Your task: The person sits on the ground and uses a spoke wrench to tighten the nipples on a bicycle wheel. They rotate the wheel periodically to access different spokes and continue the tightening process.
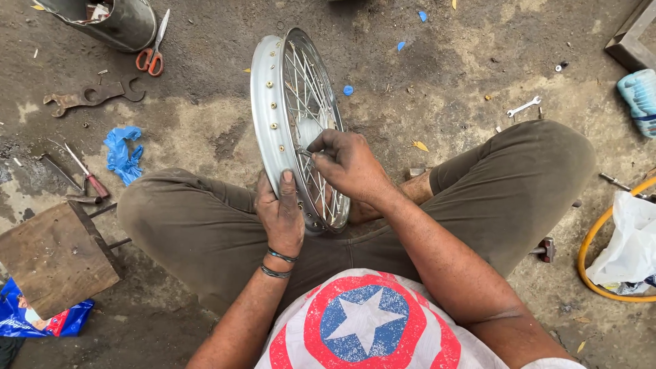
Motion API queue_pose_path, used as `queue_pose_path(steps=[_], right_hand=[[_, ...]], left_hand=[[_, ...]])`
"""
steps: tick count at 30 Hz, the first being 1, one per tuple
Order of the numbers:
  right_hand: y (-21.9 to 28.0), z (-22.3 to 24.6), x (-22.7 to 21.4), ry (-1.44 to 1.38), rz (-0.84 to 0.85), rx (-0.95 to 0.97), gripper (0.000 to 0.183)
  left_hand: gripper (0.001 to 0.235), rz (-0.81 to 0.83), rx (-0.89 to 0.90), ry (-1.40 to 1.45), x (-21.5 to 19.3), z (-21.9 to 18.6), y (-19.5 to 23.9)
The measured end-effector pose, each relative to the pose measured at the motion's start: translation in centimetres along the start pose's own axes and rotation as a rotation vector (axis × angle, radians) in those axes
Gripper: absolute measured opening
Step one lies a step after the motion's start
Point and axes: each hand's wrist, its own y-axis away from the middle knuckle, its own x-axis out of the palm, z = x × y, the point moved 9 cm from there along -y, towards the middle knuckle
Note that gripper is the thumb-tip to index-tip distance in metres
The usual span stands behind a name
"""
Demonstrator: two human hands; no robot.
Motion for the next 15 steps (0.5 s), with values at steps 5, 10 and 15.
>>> queue_pose_path(steps=[5, 10, 15], right_hand=[[-0.1, -0.9, -2.2, -0.485, -0.127, 0.097, 0.021], [1.1, -0.9, -12.1, -0.649, -0.484, -0.171, 0.019], [-0.8, -3.6, -20.0, -0.134, -0.503, -0.371, 0.017]], left_hand=[[0.034, 0.086, -0.240, 0.200, 1.5, 0.6, -2.9], [0.032, 0.175, -0.172, 0.095, 8.7, 0.3, -4.1], [0.048, 0.477, -0.700, 0.913, 21.0, 3.5, -0.1]])
